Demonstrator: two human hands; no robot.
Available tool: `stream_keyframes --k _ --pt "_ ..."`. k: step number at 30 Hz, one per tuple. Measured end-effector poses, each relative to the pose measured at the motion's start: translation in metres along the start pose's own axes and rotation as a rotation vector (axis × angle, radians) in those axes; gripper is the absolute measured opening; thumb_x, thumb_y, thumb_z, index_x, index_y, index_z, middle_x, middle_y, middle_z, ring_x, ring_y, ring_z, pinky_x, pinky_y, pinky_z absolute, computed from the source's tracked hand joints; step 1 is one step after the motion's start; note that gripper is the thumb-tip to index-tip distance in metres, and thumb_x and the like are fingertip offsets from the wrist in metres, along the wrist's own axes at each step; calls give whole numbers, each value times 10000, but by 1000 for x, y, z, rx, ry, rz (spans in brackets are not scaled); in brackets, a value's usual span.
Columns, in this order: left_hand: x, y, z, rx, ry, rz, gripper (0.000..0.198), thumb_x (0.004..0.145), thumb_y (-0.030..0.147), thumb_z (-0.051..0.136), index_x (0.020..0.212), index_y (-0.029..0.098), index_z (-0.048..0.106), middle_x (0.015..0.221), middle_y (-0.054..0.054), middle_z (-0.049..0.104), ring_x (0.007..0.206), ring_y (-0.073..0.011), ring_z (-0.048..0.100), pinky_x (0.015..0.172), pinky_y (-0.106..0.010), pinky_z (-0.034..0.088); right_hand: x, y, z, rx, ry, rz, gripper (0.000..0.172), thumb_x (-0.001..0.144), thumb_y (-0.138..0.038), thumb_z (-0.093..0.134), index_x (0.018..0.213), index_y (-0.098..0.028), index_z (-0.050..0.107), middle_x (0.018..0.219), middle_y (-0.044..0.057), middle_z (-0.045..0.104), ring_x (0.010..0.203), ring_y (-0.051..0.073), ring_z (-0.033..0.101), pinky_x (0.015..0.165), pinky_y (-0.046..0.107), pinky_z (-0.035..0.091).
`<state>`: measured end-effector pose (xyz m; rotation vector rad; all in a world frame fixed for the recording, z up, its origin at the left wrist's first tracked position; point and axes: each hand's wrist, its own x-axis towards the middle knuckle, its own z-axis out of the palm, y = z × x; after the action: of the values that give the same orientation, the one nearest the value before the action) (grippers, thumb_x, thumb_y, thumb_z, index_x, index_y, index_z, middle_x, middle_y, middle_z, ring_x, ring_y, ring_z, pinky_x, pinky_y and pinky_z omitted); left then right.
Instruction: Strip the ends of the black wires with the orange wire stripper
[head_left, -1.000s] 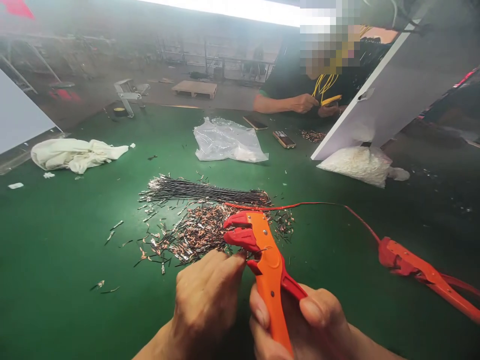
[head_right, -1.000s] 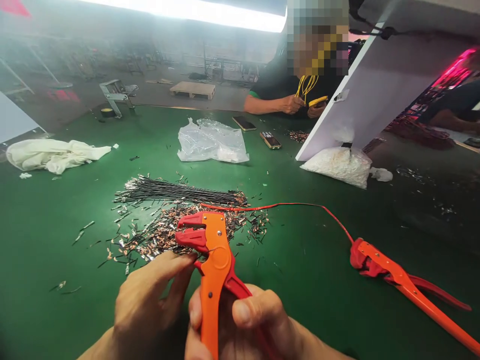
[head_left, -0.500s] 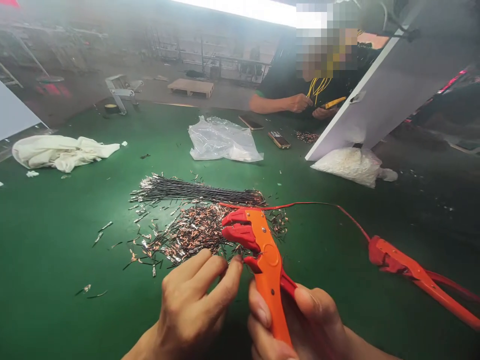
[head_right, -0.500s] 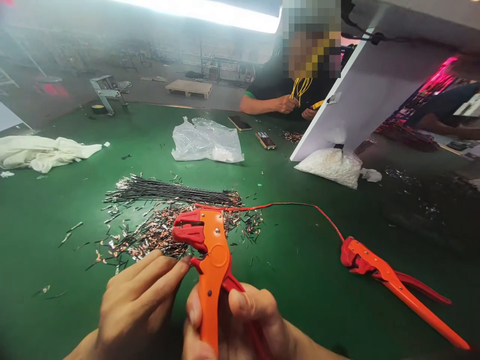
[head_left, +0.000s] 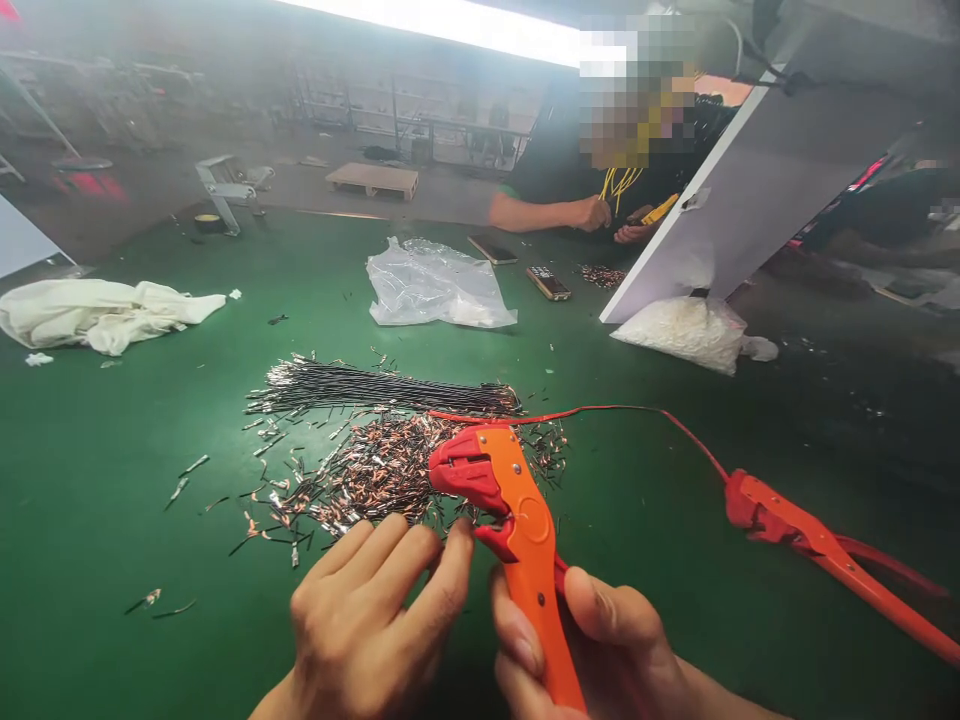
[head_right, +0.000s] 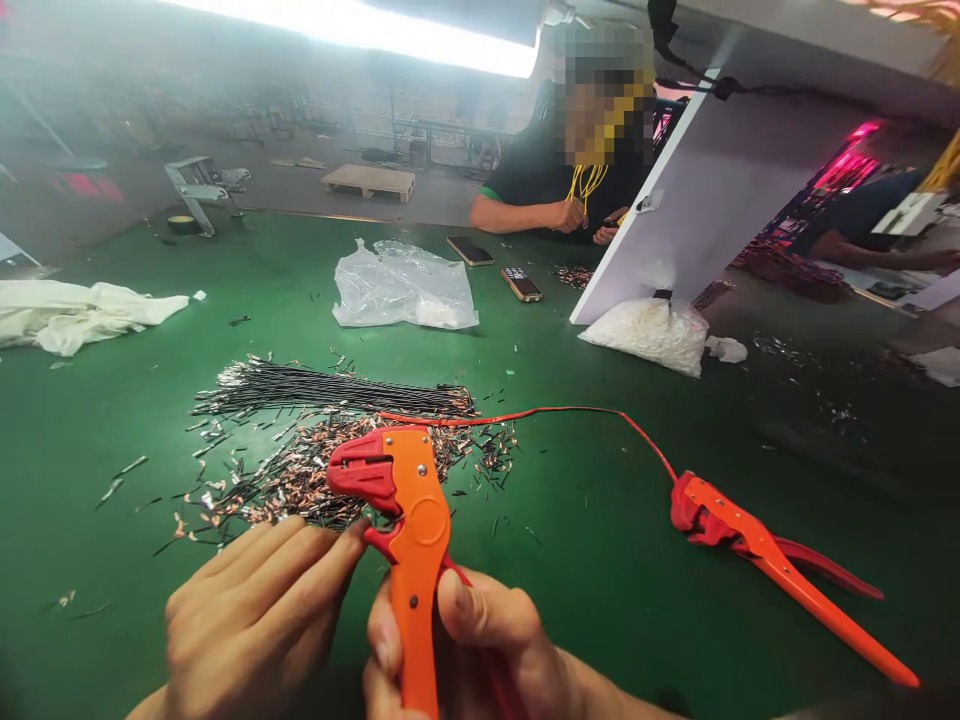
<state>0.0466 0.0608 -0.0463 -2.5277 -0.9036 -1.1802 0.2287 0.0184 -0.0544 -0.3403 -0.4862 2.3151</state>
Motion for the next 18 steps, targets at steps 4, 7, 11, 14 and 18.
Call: stream_keyframes --k 4,7,11,14,18 --pt "-1 1 0 -19 -3 12 185 948 142 443 987 117 623 680 -65 663 637 -167 573 573 -293 369 -3 4 -3 -33 52 20 549 799 -690 582 766 -144 540 529 -31 509 404 52 379 446 174 315" --pt "-3 2 2 -18 2 15 196 955 138 434 983 119 627 664 -56 653 623 -159 553 575 -291 356 -2 6 -4 -25 23 -16 517 836 -643 572 777 -130 549 542 -21 511 408 50 376 434 162 313" --pt "-7 1 6 -27 -18 7 185 939 112 466 1035 103 624 670 -38 647 613 -147 520 585 -284 356 4 3 -6 63 -69 -107 403 944 -530 475 852 -146 556 478 -73 448 341 46 294 415 147 314" --pt "-9 0 11 -41 -19 -28 169 925 89 479 1025 99 615 657 -19 626 592 -133 489 582 -273 356 10 1 -10 89 -131 -113 383 965 -510 439 870 -158 556 450 -86 439 304 49 277 410 150 336" --pt "-10 1 14 -21 -45 -76 133 893 59 501 942 129 603 604 8 563 563 -132 457 560 -271 338 12 8 -19 35 -31 -128 538 958 -615 350 763 -152 543 430 -43 492 292 58 324 380 160 320"
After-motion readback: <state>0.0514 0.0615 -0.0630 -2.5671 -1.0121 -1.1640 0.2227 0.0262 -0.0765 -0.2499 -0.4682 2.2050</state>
